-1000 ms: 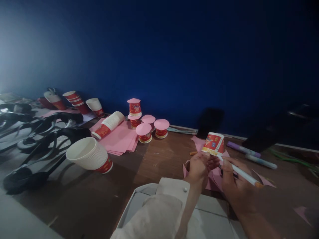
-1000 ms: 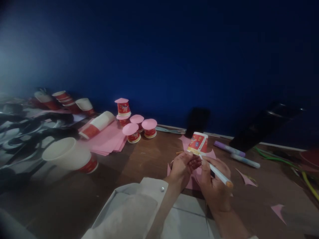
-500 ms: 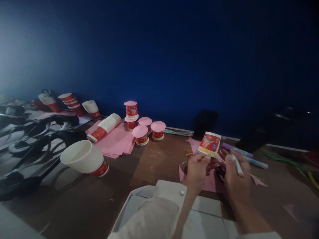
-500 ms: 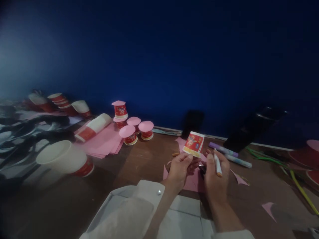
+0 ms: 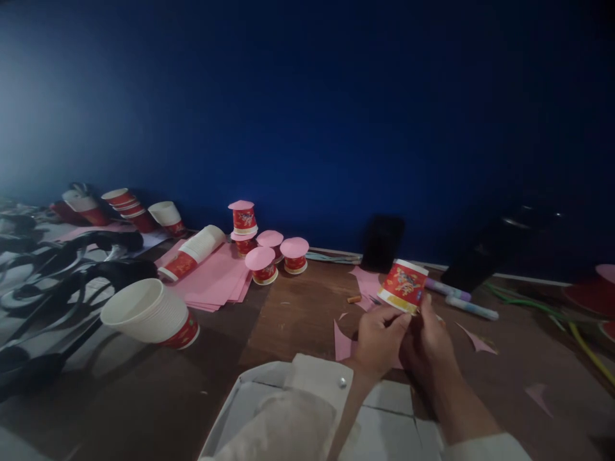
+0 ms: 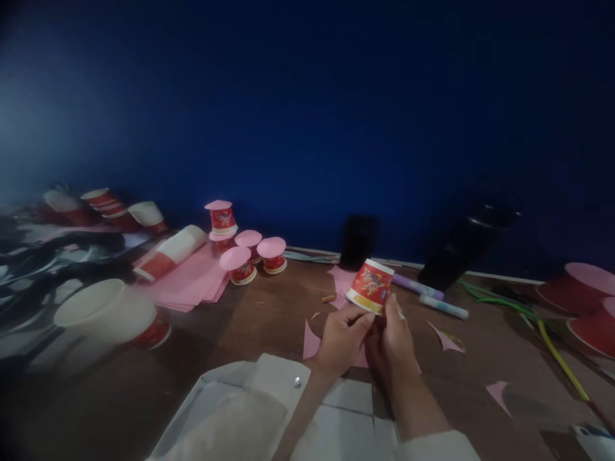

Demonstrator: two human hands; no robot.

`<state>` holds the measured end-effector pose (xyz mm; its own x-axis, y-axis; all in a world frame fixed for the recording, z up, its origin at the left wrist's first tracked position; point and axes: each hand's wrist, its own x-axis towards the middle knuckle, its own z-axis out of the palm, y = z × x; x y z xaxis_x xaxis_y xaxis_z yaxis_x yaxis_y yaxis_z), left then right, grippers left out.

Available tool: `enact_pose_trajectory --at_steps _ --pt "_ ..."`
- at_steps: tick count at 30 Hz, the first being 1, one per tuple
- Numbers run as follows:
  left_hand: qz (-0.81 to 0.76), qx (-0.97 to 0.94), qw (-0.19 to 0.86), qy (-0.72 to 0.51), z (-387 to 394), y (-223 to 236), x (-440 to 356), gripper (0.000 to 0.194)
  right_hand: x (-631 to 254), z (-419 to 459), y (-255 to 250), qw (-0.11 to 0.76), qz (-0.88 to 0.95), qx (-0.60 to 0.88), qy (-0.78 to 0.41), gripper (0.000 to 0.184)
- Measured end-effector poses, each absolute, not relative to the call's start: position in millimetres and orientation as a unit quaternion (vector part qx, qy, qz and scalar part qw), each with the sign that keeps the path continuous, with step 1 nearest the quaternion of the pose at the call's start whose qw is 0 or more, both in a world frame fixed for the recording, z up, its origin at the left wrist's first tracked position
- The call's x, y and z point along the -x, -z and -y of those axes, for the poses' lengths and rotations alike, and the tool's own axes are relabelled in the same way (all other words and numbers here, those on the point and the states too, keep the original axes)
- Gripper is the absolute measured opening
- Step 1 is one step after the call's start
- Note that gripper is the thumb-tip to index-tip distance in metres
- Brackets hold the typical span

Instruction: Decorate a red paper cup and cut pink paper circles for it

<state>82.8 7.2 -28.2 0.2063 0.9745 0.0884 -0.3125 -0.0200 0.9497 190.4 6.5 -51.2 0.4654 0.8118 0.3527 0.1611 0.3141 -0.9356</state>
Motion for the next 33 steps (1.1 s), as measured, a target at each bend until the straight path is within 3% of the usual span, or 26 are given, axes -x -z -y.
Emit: enact_pose_trajectory --at_steps 5,10,15,27,33 --pt "-0.376 -0.515 0.569 -0.520 -0.6 21.6 -79.0 0.015 -176.0 -14.1 44.4 0.694 0.361 0.482 -0.394 0.063" --pt "-0.393 -0.550 0.516 -0.526 2.6 23.7 -76.5 0.017 -175.8 -11.0 38.1 0.703 0.277 0.394 -0.522 0.064" --pt "-0.405 -0.567 0.489 -0.525 0.0 30.0 -74.7 0.020 -174.3 -11.3 37.6 0.724 0.263 0.380 -0.512 0.055" --pt "-0.417 -0.641 0.466 -0.445 -2.9 37.6 -76.9 0.022 -175.4 -15.5 39.7 0.700 0.147 0.364 -0.596 0.063" --pt "-0.421 -0.601 0.533 -0.421 -1.5 34.5 -79.5 0.019 -181.6 -15.0 40.3 0.702 0.074 0.388 -0.593 0.060"
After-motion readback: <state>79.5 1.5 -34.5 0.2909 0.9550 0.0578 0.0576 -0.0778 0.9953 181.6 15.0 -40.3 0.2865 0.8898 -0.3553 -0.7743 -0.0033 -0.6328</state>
